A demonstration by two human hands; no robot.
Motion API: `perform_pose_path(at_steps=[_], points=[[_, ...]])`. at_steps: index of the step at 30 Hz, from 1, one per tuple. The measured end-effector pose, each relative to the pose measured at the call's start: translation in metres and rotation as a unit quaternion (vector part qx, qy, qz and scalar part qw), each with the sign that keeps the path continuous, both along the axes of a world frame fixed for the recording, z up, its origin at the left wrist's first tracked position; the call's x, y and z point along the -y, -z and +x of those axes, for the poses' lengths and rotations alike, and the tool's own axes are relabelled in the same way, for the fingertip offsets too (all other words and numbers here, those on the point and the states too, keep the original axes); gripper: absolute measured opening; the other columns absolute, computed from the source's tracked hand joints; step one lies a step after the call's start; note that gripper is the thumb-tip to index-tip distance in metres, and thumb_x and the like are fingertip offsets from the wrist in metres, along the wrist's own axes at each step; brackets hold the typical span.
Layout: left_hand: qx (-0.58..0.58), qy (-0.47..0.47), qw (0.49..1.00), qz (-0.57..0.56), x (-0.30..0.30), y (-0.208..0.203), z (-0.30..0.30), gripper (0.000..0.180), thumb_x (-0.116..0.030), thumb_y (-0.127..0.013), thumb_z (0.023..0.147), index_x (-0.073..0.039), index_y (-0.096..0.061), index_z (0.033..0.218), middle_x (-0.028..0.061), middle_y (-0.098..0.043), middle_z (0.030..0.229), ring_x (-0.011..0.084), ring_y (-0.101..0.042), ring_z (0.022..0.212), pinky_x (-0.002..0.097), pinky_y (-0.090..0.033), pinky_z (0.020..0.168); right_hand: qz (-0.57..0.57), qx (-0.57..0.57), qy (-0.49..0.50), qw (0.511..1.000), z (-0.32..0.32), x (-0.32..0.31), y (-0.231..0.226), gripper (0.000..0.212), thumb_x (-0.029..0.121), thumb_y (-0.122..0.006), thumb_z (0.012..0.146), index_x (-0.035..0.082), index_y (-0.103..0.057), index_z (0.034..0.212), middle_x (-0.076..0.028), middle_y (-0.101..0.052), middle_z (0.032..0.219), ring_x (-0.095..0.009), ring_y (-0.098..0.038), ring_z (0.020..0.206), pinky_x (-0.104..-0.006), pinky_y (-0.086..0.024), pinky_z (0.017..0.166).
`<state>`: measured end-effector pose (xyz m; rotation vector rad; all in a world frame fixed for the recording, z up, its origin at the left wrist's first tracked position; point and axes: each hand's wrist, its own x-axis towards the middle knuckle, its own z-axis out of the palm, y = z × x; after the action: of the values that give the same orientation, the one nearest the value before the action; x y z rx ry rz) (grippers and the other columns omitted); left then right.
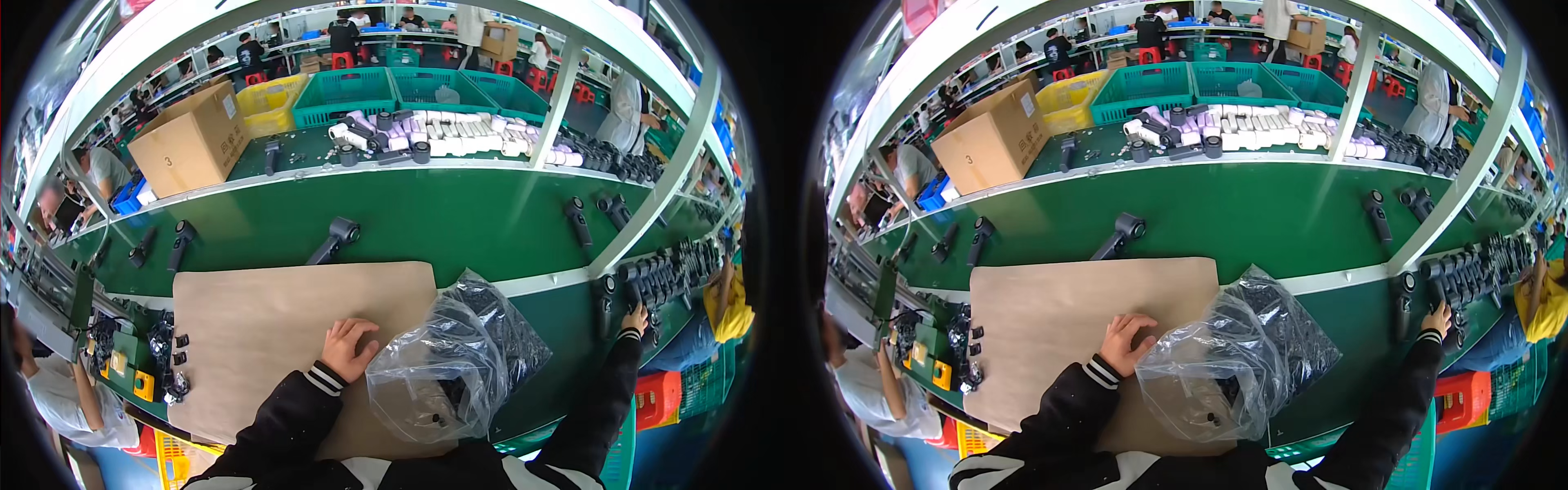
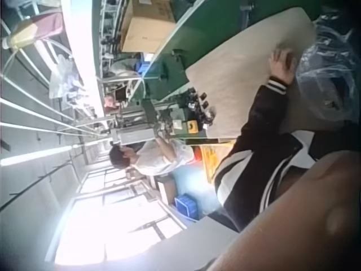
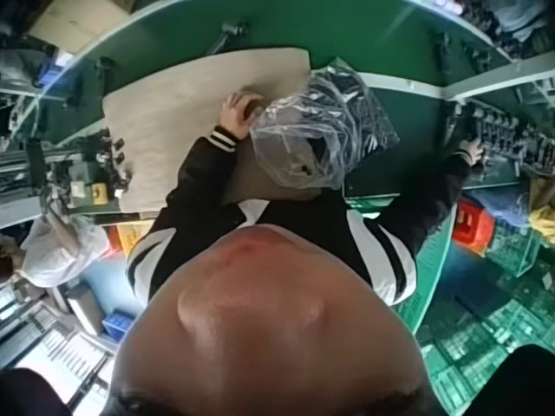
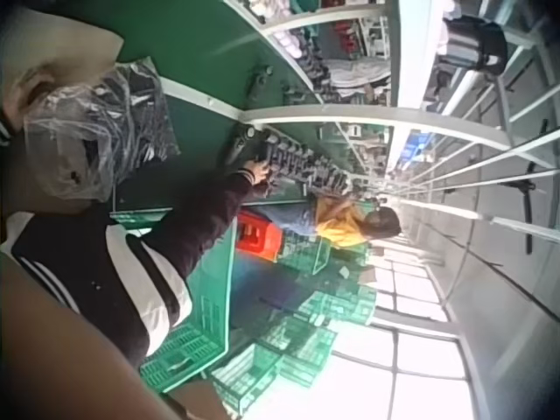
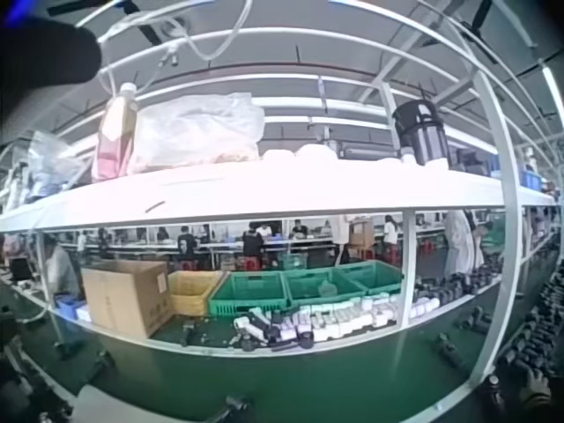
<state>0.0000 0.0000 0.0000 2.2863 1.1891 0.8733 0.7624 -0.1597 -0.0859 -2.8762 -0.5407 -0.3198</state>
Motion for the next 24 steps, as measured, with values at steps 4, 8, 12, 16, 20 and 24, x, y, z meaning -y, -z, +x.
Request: perform_pose_path(at_steps=[4, 8, 12, 16, 20, 24], points=[[0.017, 0.015, 1.000, 0.009, -0.005, 0.004, 0.014, 0.029, -0.018, -0.064, 0.080, -0.014, -0.061, 0.108, 0.0009, -0.060, 0.111, 0.0240, -0.050, 0.100, 0.0350, -0.038, 0.086, 0.010, 0.056, 0.053, 0.997, -0.019, -0.004, -0.045, 0.047, 0.017, -0.050, 0.087, 0.020, -0.042, 0.133, -0.016, -0.038, 0.137, -0.039, -0.045, 0.119, -0.0489, -0.046, 0.090], [0.017, 0.002, 1.000, 0.016, -0.002, 0.002, 0.009, 0.028, -0.018, -0.063, 0.081, -0.014, -0.061, 0.108, 0.0008, -0.060, 0.111, 0.0241, -0.050, 0.100, 0.0348, -0.038, 0.086, 0.009, 0.033, 0.045, 0.998, -0.067, -0.027, -0.071, 0.044, 0.016, -0.049, 0.087, 0.015, -0.042, 0.131, -0.019, -0.045, 0.130, -0.041, -0.049, 0.114, -0.0488, -0.047, 0.086], [0.020, 0.008, 1.000, 0.020, -0.004, 0.003, 0.010, 0.028, -0.018, -0.063, 0.081, -0.014, -0.061, 0.108, 0.0008, -0.060, 0.111, 0.0241, -0.050, 0.100, 0.0346, -0.038, 0.086, 0.069, 0.035, 0.047, 0.996, -0.083, -0.025, -0.080, 0.043, 0.017, -0.049, 0.088, 0.012, -0.043, 0.131, -0.020, -0.049, 0.127, -0.041, -0.051, 0.111, -0.0477, -0.048, 0.085], [0.020, 0.011, 0.999, 0.023, -0.006, 0.006, 0.010, 0.027, -0.018, -0.063, 0.081, -0.014, -0.061, 0.108, 0.0009, -0.060, 0.110, 0.0240, -0.050, 0.099, 0.0345, -0.038, 0.086, 0.187, 0.051, 0.037, 0.980, -0.077, -0.026, -0.086, 0.043, 0.019, -0.047, 0.090, 0.011, -0.044, 0.131, -0.020, -0.052, 0.125, -0.040, -0.053, 0.109, -0.0458, -0.047, 0.086], [0.027, 0.018, 0.999, 0.028, -0.006, 0.006, 0.012, 0.026, -0.018, -0.063, 0.081, -0.014, -0.061, 0.107, 0.0013, -0.060, 0.110, 0.0240, -0.051, 0.099, 0.0345, -0.038, 0.086, 0.300, 0.075, 0.027, 0.951, -0.061, -0.011, -0.103, 0.042, 0.020, -0.046, 0.091, 0.009, -0.046, 0.132, -0.021, -0.054, 0.123, -0.040, -0.055, 0.107, -0.0438, -0.047, 0.086], [0.034, -0.004, 0.999, 0.014, -0.004, 0.006, 0.007, 0.026, -0.016, -0.063, 0.080, -0.014, -0.062, 0.106, 0.0016, -0.060, 0.108, 0.0236, -0.051, 0.097, 0.0340, -0.037, 0.085, 0.407, 0.109, 0.005, 0.907, -0.102, -0.017, -0.132, 0.042, 0.022, -0.045, 0.093, 0.008, -0.047, 0.133, -0.021, -0.057, 0.122, -0.039, -0.057, 0.105, -0.0418, -0.047, 0.087]])
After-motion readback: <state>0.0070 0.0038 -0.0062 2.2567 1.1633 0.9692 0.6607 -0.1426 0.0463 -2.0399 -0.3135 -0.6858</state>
